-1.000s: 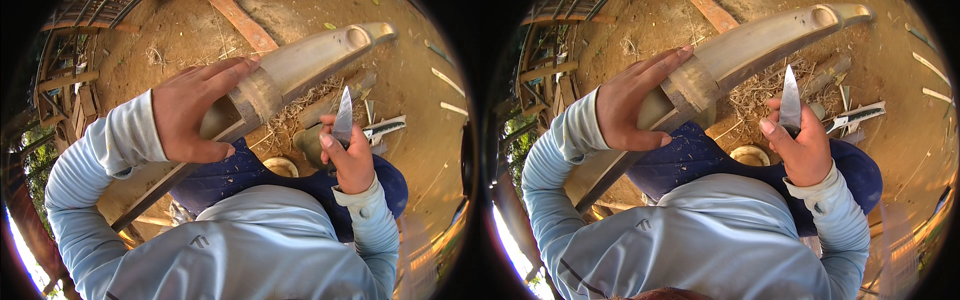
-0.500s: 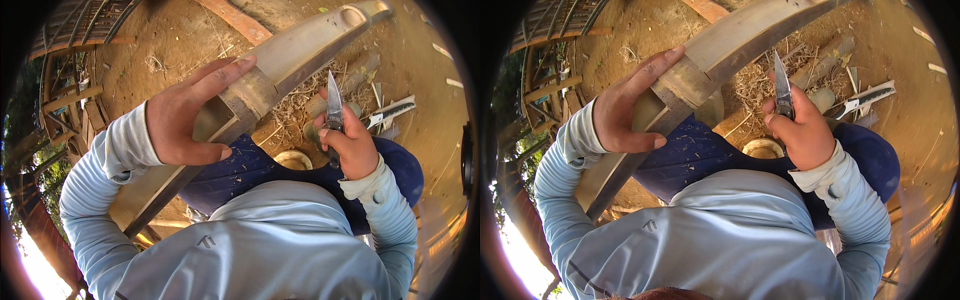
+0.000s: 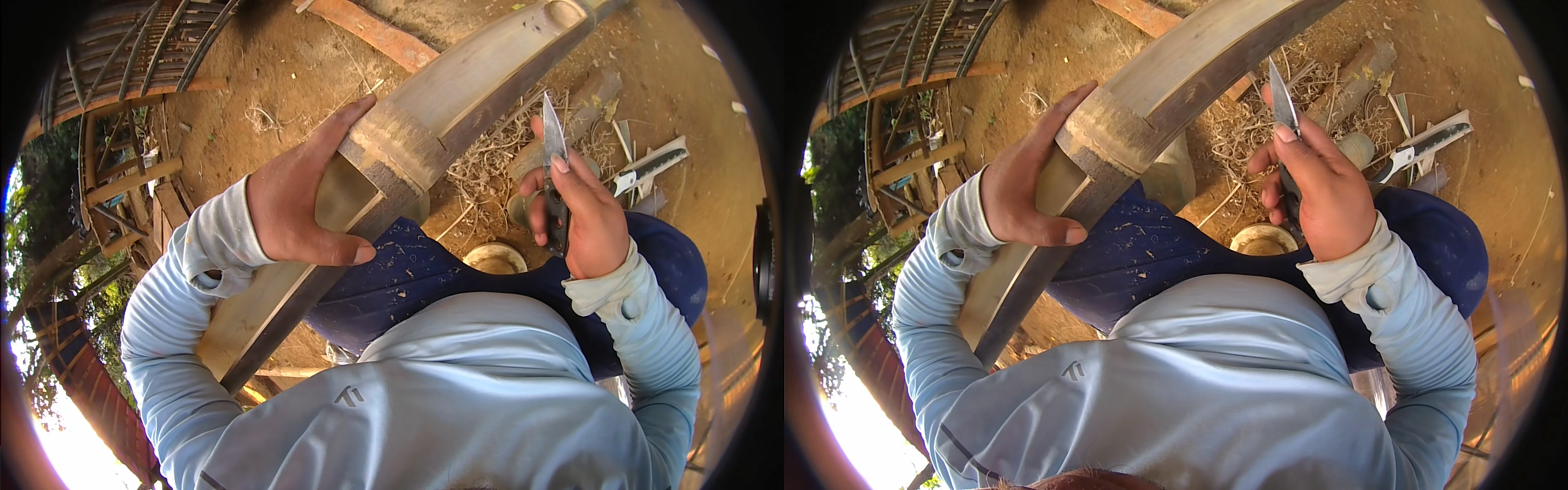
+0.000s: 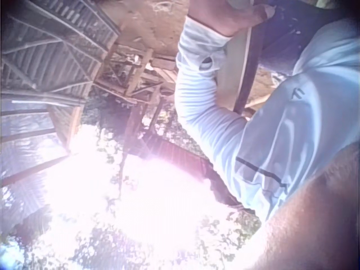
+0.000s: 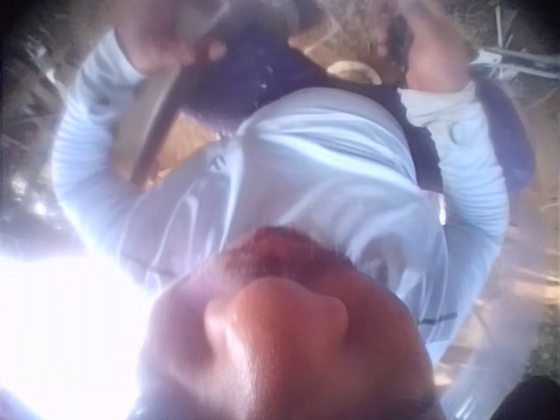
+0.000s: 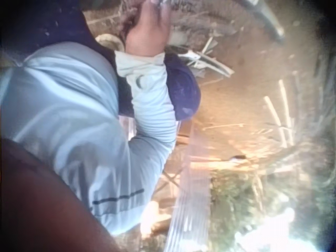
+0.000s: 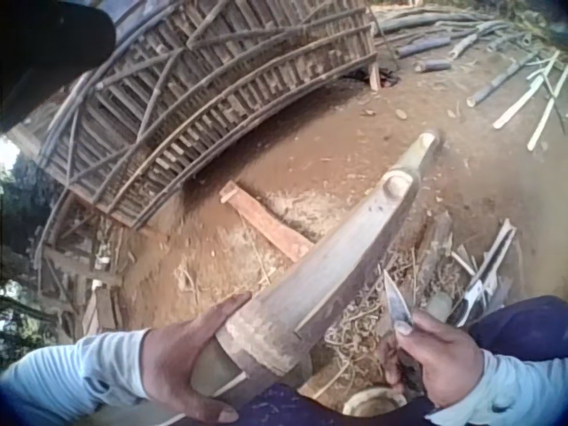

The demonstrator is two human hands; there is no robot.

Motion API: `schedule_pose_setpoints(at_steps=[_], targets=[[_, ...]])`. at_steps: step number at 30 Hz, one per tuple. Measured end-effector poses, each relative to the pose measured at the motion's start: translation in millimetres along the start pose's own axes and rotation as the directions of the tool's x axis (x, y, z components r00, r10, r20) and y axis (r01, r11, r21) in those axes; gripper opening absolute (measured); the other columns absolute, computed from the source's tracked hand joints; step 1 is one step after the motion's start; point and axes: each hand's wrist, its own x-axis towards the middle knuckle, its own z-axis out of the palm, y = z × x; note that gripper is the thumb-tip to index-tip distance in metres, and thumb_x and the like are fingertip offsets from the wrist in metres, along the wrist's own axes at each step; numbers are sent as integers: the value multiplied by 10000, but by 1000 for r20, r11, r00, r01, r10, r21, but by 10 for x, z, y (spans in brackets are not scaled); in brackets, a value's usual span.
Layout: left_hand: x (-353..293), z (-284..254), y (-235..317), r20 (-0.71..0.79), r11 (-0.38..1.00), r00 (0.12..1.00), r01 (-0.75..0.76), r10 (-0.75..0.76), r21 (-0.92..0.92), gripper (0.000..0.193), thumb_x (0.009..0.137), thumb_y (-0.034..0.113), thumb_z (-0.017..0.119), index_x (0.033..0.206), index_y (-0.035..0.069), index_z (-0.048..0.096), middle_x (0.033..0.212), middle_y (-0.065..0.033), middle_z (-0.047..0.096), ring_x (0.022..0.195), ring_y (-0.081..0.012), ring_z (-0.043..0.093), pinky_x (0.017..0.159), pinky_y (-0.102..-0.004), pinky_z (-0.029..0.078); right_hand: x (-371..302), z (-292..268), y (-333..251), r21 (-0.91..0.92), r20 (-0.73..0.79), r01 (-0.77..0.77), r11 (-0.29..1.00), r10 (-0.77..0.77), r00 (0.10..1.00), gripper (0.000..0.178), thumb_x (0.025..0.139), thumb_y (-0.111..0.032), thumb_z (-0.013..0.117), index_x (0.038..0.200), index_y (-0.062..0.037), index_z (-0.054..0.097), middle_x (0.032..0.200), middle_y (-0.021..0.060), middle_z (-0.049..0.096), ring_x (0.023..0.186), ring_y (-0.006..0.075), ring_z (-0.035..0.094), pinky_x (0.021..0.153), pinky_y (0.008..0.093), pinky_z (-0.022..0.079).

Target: The person holds a long curved bamboo piece on their lap and uses a small knife to carve and smooth its surface. They rotate the bamboo periodically to access different sections and continue scraping away material.

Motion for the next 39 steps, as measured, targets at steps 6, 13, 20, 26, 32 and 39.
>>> schedule_pose_setpoints(at_steps=[6, 13, 20, 26, 32, 39], targets=[[9, 12, -9, 9, 1000, 1000, 8, -8, -27, 1242, 609, 446, 813, 1495, -71, 113, 1488, -256, 295, 1387, -348, 329, 1134, -390, 259, -20, 14, 15, -118, -11, 16, 993, -17, 1000, 482, 1034, -380, 432, 1461, -157, 421, 911, 41, 585, 656, 71, 516, 548, 210, 433], [0, 5, 14, 26, 1000, 999, -20, 20, -4, 1195, 632, 246, 835, 1507, -26, 68, 1345, -298, 465, 1247, -365, 499, 1048, -361, 381, -21, 12, 34, -121, 4, 23, 992, -22, 1000, 496, 1033, -416, 422, 1452, -149, 430, 909, 35, 579, 650, 65, 503, 549, 201, 415], [1, 18, -27, 16, 998, 998, -54, 54, 7, 1195, 633, 252, 835, 1507, -26, 68, 1343, -300, 464, 1247, -369, 498, 1052, -364, 379, -26, 21, 33, -130, -13, 17, 991, -19, 1000, 532, 1023, -469, 411, 1433, -132, 447, 901, 46, 574, 648, 70, 484, 546, 205, 399], [8, 16, -23, 13, 998, 999, -53, 53, 24, 1205, 626, 264, 837, 1505, -31, 67, 1354, -303, 450, 1261, -377, 486, 1058, -366, 374, -16, 19, 38, -147, -18, 10, 989, -13, 1000, 544, 1021, -482, 402, 1412, -110, 468, 896, 44, 572, 652, 70, 480, 551, 207, 395], [4, 20, -15, 18, 1000, 999, -28, 29, -8, 1210, 620, 262, 836, 1506, -31, 66, 1361, -301, 444, 1259, -369, 488, 1057, -361, 373, -15, 24, 48, -155, -24, 6, 988, -10, 1000, 566, 1020, -488, 399, 1397, -73, 479, 894, 39, 570, 655, 68, 478, 552, 203, 393], [19, 22, -30, 11, 998, 998, -64, 64, 1, 1208, 618, 254, 834, 1507, -28, 66, 1341, -292, 467, 1239, -365, 505, 1045, -358, 382, -12, 14, 39, -161, -10, 8, 987, -10, 1000, 585, 1018, -497, 404, 1391, -54, 478, 889, 38, 567, 653, 68, 481, 547, 202, 393]])
